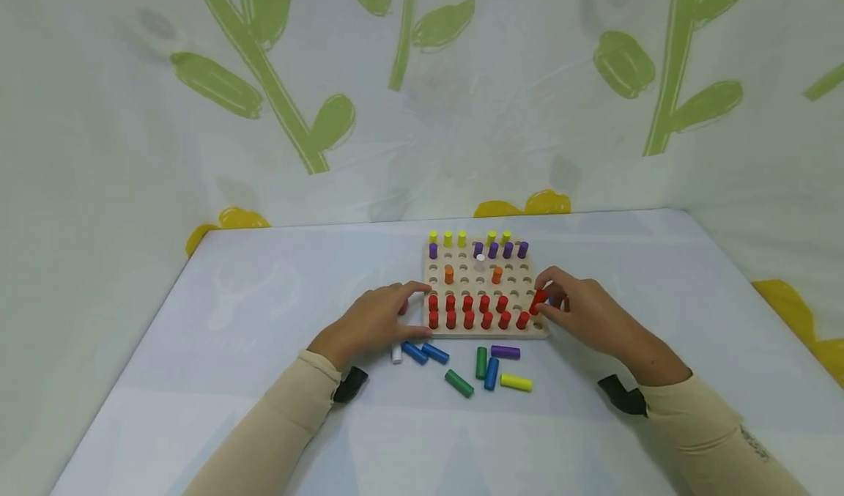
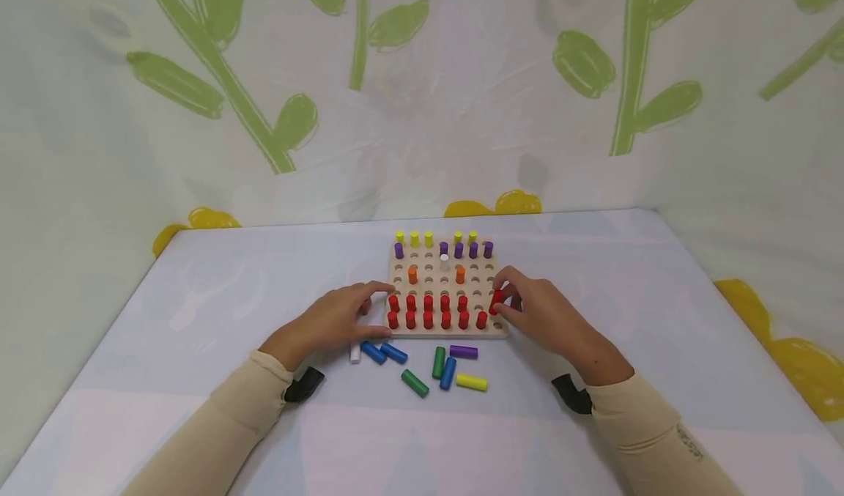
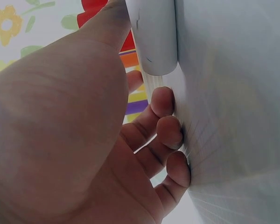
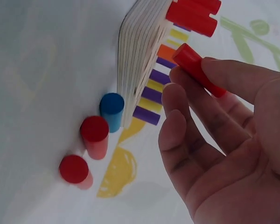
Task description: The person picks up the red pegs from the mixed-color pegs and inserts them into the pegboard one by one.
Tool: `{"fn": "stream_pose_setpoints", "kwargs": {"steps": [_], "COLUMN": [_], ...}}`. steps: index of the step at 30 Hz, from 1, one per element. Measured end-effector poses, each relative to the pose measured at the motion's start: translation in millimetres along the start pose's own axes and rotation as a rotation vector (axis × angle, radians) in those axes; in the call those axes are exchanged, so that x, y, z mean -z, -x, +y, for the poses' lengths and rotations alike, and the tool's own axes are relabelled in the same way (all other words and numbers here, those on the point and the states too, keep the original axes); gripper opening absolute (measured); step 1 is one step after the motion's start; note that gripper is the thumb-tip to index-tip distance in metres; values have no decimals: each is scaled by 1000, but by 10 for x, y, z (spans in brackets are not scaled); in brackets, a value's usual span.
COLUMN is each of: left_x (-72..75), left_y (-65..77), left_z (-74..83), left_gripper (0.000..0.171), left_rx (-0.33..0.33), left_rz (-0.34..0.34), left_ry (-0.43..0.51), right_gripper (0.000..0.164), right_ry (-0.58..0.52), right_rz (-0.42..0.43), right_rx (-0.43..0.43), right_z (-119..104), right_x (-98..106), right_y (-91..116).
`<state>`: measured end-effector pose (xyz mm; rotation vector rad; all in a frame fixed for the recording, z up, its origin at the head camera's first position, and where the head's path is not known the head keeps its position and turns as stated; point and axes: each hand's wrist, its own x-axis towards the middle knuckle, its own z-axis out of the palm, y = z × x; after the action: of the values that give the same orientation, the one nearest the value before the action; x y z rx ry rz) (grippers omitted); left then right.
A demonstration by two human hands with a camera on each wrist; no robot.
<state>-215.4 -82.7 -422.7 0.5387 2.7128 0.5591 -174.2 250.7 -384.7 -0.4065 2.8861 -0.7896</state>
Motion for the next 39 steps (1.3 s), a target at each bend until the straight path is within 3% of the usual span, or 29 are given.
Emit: {"fn": "stream_pose_setpoints", "kwargs": {"steps": [5, 21, 39], "left_x": [10, 23, 3], "left_y": [7, 29, 22], "left_z": [-17, 10, -18], "left_gripper": [78, 79, 79], "left_rx": [-25, -9, -13], "left_rz": [6, 0, -4], "left_ry": [-11, -17, -7], "right_gripper": [33, 31, 26], "right_ry": [11, 5, 25], "right_rz": [-19, -69, -46], "right_rx": [-28, -49, -12], "right_z": [-56, -97, -91], "right_x": [-51, -166, -186], "right_y": [-70, -173, -142]}}
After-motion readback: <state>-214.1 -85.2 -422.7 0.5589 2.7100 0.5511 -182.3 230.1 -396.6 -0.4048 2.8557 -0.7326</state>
